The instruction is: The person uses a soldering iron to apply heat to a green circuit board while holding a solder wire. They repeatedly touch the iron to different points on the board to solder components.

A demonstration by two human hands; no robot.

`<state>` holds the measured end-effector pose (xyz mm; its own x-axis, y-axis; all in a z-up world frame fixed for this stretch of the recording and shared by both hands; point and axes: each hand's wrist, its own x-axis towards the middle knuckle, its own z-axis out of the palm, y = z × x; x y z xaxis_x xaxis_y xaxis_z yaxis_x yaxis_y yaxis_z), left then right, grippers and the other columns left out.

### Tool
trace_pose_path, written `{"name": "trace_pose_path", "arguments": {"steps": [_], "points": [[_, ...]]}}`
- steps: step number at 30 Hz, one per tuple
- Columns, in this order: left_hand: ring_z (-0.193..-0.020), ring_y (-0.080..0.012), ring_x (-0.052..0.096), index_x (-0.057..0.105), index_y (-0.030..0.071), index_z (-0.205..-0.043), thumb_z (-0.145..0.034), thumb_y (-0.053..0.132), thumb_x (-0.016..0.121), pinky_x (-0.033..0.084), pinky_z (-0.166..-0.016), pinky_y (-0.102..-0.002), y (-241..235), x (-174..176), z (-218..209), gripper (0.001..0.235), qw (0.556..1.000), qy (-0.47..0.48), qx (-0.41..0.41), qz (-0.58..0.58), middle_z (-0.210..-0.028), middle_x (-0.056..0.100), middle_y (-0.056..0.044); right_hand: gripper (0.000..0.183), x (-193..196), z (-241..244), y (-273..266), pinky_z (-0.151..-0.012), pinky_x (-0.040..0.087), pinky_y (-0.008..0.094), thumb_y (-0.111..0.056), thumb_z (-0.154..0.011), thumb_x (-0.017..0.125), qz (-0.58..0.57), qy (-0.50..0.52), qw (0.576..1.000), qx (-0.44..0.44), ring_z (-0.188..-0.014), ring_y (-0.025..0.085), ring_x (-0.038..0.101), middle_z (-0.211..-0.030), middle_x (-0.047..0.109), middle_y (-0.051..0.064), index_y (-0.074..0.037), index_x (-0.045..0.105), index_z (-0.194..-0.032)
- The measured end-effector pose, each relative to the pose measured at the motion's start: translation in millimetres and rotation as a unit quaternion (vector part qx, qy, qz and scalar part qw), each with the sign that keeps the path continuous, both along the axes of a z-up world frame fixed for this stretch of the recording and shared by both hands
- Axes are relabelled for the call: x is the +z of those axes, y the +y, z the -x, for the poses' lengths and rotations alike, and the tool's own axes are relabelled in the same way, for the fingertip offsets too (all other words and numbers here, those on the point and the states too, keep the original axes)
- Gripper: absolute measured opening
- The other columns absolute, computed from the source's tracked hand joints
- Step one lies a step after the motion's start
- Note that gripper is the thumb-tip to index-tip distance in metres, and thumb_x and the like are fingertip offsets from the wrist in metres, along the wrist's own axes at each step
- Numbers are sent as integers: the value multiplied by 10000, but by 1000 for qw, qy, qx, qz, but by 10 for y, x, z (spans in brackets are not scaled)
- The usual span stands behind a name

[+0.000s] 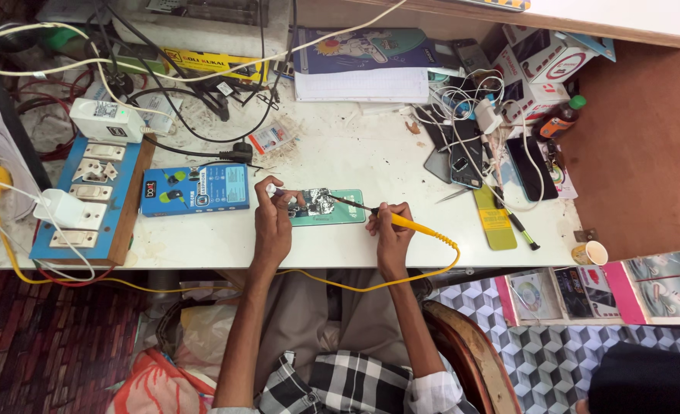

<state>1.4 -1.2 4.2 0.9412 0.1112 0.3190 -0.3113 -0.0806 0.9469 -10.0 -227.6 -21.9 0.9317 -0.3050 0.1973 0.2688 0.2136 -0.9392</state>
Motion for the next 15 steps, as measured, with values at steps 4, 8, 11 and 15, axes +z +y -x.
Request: {"name": "trace_pose_path", "arguments": {"steps": [4, 8, 11, 15], "points": [[-653, -120, 527, 355, 45, -1274, -1128, 190, 387, 453, -648, -289, 0, -13, 5, 208, 1000, -13, 1, -3, -904, 696, -92, 215, 25, -15, 9, -553, 478, 255, -196, -1056, 603, 2, 9, 1000, 1, -614, 120, 605, -726, 630, 77, -68, 485, -930], [-711, -129, 562, 356, 42, -1278, -1140, 196, 391, 469, -701, -294, 1, -22, 12, 209, 1000, -27, -1, -4, -901, 692, -98, 223, 20, -11, 8, -540, 474, 253, -193, -1061, 603, 3, 8, 1000, 1, -611, 121, 601, -725, 617, 74, -68, 475, -929], [-783, -143, 613, 365, 38, -1273, -1143, 211, 418, 489, -761, -304, -7, -8, 23, 222, 999, -41, -3, 2, -900, 691, -109, 226, 16, 5, 7, -524, 461, 249, -183, -1065, 602, 1, 7, 1000, -2, -606, 121, 594, -724, 597, 67, -72, 464, -926], [-659, -187, 524, 375, 39, -1245, -1108, 225, 436, 452, -666, -330, 12, 29, 32, 239, 999, 38, -2, 10, -887, 708, -110, 217, 30, -1, 20, -525, 463, 254, -171, -1058, 604, -5, 6, 1000, -10, -617, 129, 610, -736, 602, 71, -70, 465, -925]]}}
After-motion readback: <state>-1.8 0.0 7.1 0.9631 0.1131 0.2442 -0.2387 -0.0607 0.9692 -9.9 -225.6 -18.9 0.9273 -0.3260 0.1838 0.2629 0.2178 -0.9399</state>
